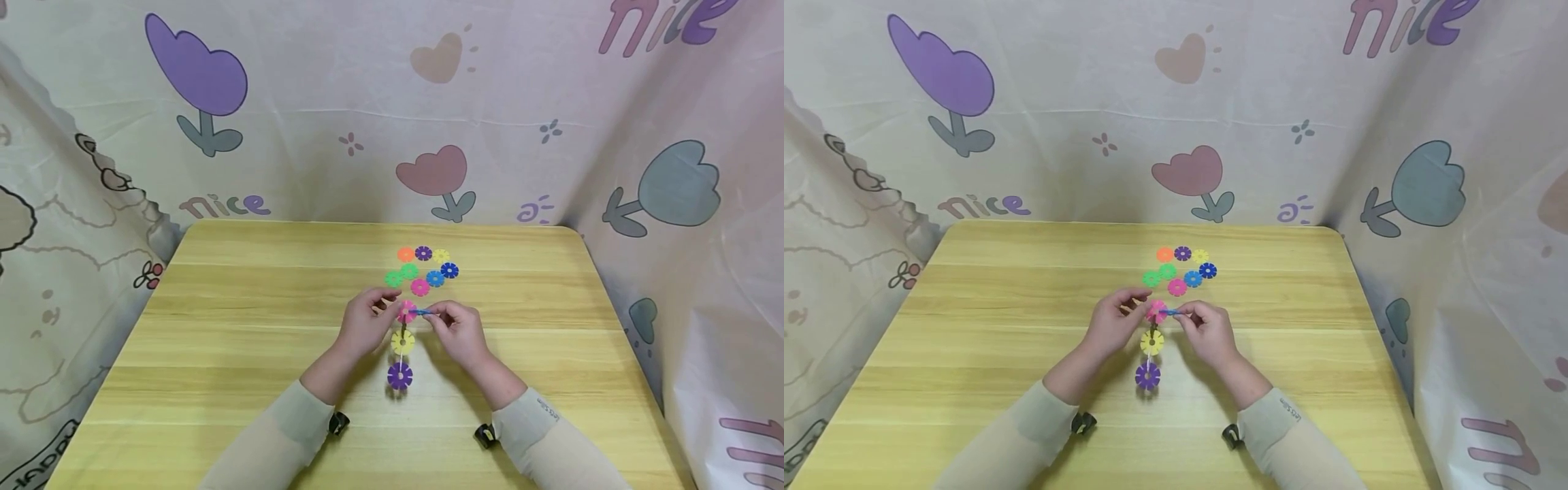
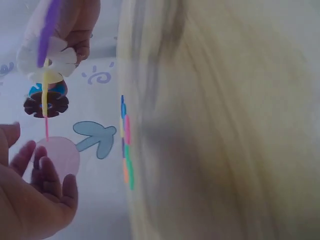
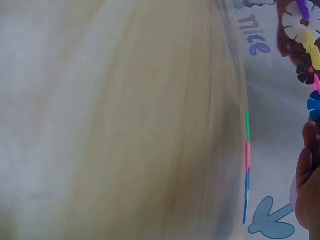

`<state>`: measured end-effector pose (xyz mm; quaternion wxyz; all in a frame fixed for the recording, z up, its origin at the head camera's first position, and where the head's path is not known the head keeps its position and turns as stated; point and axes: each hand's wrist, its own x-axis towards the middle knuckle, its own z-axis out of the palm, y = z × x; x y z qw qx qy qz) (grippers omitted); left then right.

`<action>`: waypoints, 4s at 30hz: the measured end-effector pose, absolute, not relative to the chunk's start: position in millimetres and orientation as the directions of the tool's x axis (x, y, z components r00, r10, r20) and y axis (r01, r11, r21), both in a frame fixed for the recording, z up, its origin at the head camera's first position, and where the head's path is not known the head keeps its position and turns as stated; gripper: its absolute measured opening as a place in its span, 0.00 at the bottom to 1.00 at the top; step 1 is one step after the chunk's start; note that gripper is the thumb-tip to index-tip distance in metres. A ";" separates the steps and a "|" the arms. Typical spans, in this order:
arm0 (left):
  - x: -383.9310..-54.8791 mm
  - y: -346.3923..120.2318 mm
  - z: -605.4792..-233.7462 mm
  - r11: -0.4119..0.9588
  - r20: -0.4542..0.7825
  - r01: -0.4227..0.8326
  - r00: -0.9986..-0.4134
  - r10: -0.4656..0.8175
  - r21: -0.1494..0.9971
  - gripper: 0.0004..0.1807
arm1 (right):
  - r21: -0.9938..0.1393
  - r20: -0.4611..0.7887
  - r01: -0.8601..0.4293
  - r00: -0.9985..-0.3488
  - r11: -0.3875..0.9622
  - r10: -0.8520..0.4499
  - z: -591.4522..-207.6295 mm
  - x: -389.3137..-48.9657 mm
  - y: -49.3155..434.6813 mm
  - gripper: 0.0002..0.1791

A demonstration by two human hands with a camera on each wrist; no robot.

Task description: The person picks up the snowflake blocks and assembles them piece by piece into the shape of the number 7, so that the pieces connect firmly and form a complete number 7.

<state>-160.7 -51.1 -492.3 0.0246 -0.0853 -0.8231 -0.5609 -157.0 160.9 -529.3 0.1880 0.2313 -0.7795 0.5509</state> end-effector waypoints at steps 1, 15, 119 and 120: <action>-160.1 -50.8 -490.8 0.372 0.169 0.205 -0.977 0.129 0.905 0.12 | -0.771 0.550 -0.568 -0.822 0.287 -0.149 -529.4 -157.1 161.0 0.08; -153.3 -39.8 -485.7 0.564 0.319 0.424 -0.906 0.279 0.709 0.08 | -0.752 0.563 -0.591 -0.806 0.291 -0.182 -531.2 -155.4 158.9 0.06; -156.9 -54.7 -503.0 0.636 0.178 0.288 -0.956 0.234 0.716 0.02 | -0.686 -0.153 0.184 -0.982 0.704 0.108 -531.6 -273.4 202.3 0.22; -156.9 -54.9 -502.7 0.636 0.179 0.289 -0.956 0.232 0.715 0.02 | -0.692 -0.150 0.185 -0.982 0.698 0.112 -532.3 -272.7 202.4 0.22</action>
